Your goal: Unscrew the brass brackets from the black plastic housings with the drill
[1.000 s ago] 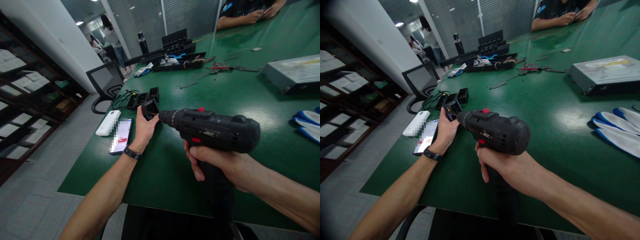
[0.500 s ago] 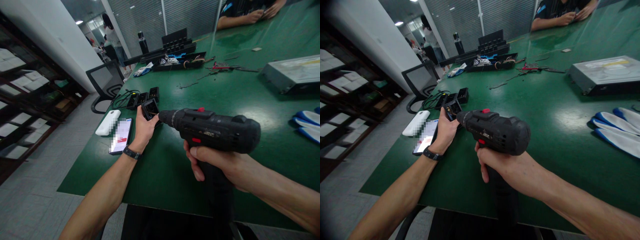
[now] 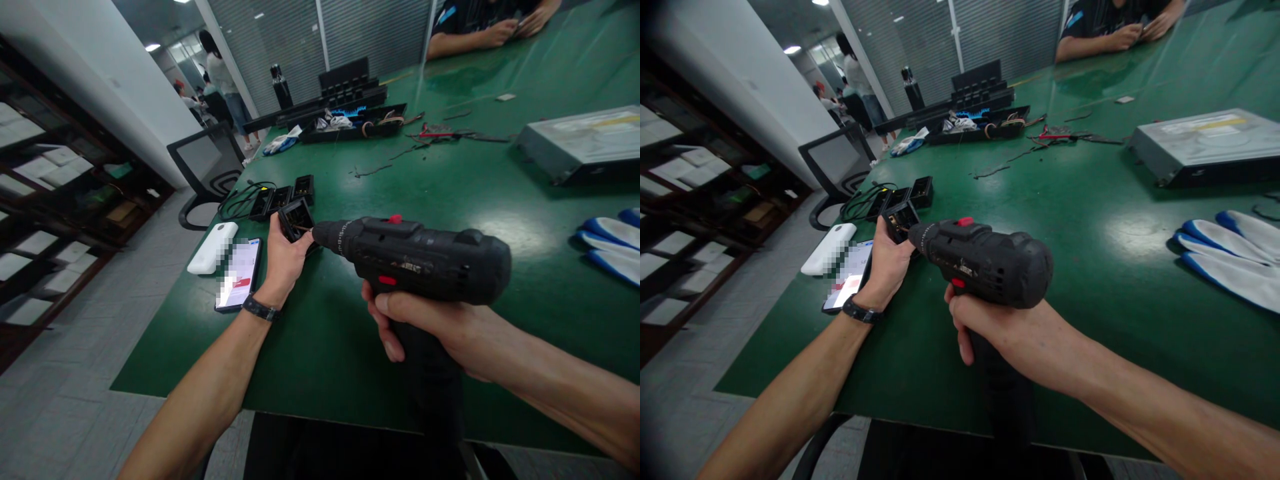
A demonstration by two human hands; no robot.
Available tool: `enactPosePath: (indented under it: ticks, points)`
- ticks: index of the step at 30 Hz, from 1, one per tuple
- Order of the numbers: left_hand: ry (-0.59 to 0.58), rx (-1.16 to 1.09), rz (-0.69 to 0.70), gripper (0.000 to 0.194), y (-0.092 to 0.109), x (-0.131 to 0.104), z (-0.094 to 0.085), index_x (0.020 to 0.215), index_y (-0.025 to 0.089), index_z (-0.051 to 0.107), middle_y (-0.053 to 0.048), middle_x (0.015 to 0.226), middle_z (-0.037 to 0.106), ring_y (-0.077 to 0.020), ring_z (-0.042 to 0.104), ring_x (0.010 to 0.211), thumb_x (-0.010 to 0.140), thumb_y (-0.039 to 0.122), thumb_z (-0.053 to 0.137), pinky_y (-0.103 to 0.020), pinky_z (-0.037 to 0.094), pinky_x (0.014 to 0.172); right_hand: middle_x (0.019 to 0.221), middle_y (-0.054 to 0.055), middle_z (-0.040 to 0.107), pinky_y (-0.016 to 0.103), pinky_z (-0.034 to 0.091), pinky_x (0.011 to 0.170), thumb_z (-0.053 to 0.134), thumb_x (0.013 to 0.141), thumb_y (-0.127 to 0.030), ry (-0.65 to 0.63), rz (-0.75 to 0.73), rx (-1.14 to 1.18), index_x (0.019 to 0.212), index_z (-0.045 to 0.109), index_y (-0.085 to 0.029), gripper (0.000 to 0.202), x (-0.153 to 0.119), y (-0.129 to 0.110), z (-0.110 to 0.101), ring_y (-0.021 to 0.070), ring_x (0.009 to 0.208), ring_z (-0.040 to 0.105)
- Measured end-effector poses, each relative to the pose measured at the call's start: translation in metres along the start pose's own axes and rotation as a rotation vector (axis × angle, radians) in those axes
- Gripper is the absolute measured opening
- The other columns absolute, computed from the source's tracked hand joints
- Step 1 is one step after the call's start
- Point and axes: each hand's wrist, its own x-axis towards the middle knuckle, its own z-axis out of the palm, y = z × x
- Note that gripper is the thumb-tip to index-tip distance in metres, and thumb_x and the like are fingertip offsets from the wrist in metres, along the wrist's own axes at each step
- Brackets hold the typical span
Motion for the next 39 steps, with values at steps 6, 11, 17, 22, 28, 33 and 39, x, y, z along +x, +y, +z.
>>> enactPosePath:
  ticks: [6, 11, 17, 22, 28, 33, 39]
  points:
    - [0.005, 0.039, 0.025, 0.054, 0.003, 0.0, 0.0, 0.124, 0.023, 0.063, -0.006, 0.125, 0.076, -0.0258, 0.072, 0.115, 0.082, 0.034, 0.095, -0.042, 0.058, 0.108, 0.068, -0.003, 0.068, 0.031, 0.054, 0.067, 0.065, 0.095, -0.025, 0.0, -0.019, -0.011, 0.096, 0.066, -0.023, 0.002, 0.0, -0.001, 0.0, 0.0158, 0.061, 0.066]
    - [-0.008, 0.002, 0.01, 0.056, 0.003, 0.0, 0.001, 0.123, 0.023, 0.062, -0.007, 0.126, 0.076, -0.0267, 0.073, 0.118, 0.082, 0.037, 0.096, -0.043, 0.059, 0.107, 0.07, -0.003, 0.068, 0.031, 0.053, 0.065, 0.067, 0.095, -0.027, 0.007, 0.001, 0.016, 0.101, 0.067, -0.022, 0.008, -0.001, -0.001, 0.001, 0.0162, 0.06, 0.066]
    - [0.005, -0.013, -0.019, 0.054, 0.004, -0.001, 0.001, 0.126, 0.023, 0.064, -0.007, 0.125, 0.076, -0.0251, 0.072, 0.114, 0.082, 0.03, 0.094, -0.042, 0.058, 0.107, 0.071, -0.001, 0.07, 0.032, 0.053, 0.069, 0.066, 0.098, -0.029, 0.004, 0.005, -0.011, 0.102, 0.066, -0.022, 0.007, -0.001, 0.001, 0.0, 0.0169, 0.063, 0.066]
    - [0.008, -0.039, -0.049, 0.052, 0.004, -0.002, 0.001, 0.124, 0.023, 0.064, -0.006, 0.119, 0.076, -0.0248, 0.073, 0.11, 0.082, 0.031, 0.093, -0.042, 0.06, 0.104, 0.069, -0.001, 0.069, 0.032, 0.052, 0.068, 0.065, 0.102, -0.034, -0.005, 0.005, 0.003, 0.103, 0.066, -0.022, 0.012, 0.0, 0.006, -0.001, 0.0177, 0.064, 0.066]
    - [0.002, -0.05, -0.056, 0.052, 0.004, -0.002, 0.001, 0.124, 0.023, 0.064, -0.006, 0.122, 0.077, -0.0253, 0.073, 0.113, 0.082, 0.031, 0.092, -0.043, 0.059, 0.108, 0.076, 0.0, 0.072, 0.033, 0.052, 0.067, 0.066, 0.101, -0.035, -0.006, 0.019, 0.017, 0.106, 0.066, -0.021, 0.015, -0.001, 0.007, -0.002, 0.0172, 0.064, 0.066]
    - [0.001, -0.028, -0.047, 0.052, 0.002, -0.002, 0.001, 0.125, 0.023, 0.063, -0.007, 0.125, 0.077, -0.026, 0.073, 0.117, 0.082, 0.03, 0.091, -0.045, 0.057, 0.11, 0.075, 0.001, 0.071, 0.033, 0.052, 0.066, 0.071, 0.098, -0.038, 0.012, 0.037, 0.026, 0.103, 0.067, -0.021, 0.019, -0.002, 0.001, 0.001, 0.0176, 0.063, 0.066]
    - [-0.001, -0.025, -0.044, 0.053, 0.001, -0.002, 0.001, 0.125, 0.023, 0.064, -0.007, 0.124, 0.077, -0.0261, 0.073, 0.114, 0.082, 0.032, 0.092, -0.046, 0.06, 0.107, 0.075, 0.001, 0.072, 0.034, 0.051, 0.065, 0.073, 0.093, -0.038, 0.051, 0.056, 0.04, 0.103, 0.068, -0.022, 0.02, -0.003, -0.003, 0.004, 0.0181, 0.061, 0.065]
